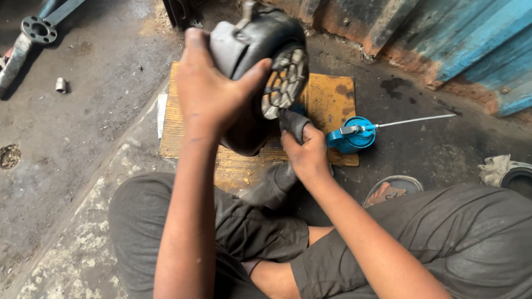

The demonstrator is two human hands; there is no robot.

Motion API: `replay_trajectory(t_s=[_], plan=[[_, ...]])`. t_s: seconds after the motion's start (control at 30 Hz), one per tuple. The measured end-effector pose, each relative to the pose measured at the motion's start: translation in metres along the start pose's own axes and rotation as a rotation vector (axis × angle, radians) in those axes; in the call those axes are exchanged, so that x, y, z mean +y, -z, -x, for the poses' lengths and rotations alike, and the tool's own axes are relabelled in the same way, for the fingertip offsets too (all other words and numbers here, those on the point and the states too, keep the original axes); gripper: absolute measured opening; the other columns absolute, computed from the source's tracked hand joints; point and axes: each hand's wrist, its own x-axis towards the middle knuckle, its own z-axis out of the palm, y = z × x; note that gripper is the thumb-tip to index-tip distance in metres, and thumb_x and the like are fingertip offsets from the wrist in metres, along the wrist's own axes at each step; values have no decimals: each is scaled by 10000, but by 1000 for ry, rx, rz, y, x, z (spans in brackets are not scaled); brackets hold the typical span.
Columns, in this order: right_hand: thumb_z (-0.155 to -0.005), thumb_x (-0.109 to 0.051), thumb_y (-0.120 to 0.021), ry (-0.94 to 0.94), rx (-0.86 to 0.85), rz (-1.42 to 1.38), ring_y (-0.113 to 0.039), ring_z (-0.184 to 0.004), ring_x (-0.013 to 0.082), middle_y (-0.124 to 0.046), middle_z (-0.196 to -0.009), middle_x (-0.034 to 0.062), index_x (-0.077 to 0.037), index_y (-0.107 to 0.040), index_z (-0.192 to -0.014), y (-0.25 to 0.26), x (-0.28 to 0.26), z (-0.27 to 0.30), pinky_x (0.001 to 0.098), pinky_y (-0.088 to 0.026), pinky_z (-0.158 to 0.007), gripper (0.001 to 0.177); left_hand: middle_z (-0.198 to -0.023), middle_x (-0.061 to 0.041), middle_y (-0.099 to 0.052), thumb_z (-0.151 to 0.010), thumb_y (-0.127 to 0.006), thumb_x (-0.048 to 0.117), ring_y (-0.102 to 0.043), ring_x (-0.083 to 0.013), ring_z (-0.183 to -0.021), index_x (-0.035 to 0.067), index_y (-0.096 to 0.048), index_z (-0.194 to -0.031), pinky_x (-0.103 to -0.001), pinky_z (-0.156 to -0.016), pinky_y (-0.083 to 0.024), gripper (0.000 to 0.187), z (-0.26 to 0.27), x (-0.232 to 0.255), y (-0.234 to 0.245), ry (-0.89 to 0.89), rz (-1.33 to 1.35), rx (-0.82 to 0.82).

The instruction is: The person sits on the floor and scrubs a black mechanical housing with a grey cloth. They repeatedly dip the cloth into a blue oil can to apply liquid and continue scrubbing the object's surface and interior grate.

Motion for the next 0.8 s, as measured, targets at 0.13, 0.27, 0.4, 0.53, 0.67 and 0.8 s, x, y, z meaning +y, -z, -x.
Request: replay_trajectory(t_s=[0.13, 0.27, 0.4, 0.53, 0.67, 0.8], plan=[[-839, -154, -758, 182, -134, 676, -710, -776, 310, -743, -928, 145, -56, -763, -1013, 37, -18, -20, 416, -538, -681, 200, -940, -194, -665, -718, -955, 507, -675, -376, -846, 14, -476, -1091, -477, -745, -539, 782, -1, -3, 12, 20, -34, -37], [-819, -177, -781, 162, -128, 868, -695, -750, 328, -733, -859, 136, -58, -783, -996, 36, -35, -24, 442, -519, -660, 213, -950, -193, -661, -729, -939, 479, -679, -380, -852, 21, -476, -1077, -477, -741, -538, 738, 3, 8, 4, 19, -5, -49], [-843, -134, -695, -128, -118, 193, -721, -755, 302, -739, -807, 118, -58, -739, -1084, 25, -37, -13, 405, -568, -698, 257, -960, -204, -662, -728, -955, 503, -670, -417, -878, 14, -476, -1077, -491, -747, -526, 768, 2, 12, 1, -12, -28, -26], [-839, -131, -727, 43, -130, 522, -704, -790, 348, -751, -855, 163, -19, -731, -912, 40, -35, -26, 434, -537, -713, 133, -962, -203, -656, -718, -946, 505, -678, -400, -873, 5, -477, -1092, -480, -746, -537, 781, 3, 10, 5, -23, -22, -70], [-800, -169, -793, 90, -27, 770, -677, -717, 394, -703, -780, 222, 20, -697, -741, 23, -38, -15, 462, -498, -642, 221, -966, -208, -655, -726, -951, 505, -673, -415, -880, -13, -480, -1141, -491, -749, -535, 813, 2, 13, -3, -29, -34, -41], [-855, -96, -711, -83, 32, 336, -660, -608, 366, -621, -705, 251, 48, -613, -736, 12, -47, 8, 422, -491, -594, 211, -982, -209, -650, -714, -956, 501, -675, -411, -899, -2, -481, -1124, -490, -753, -536, 804, 5, 15, -3, -43, -18, -11]])
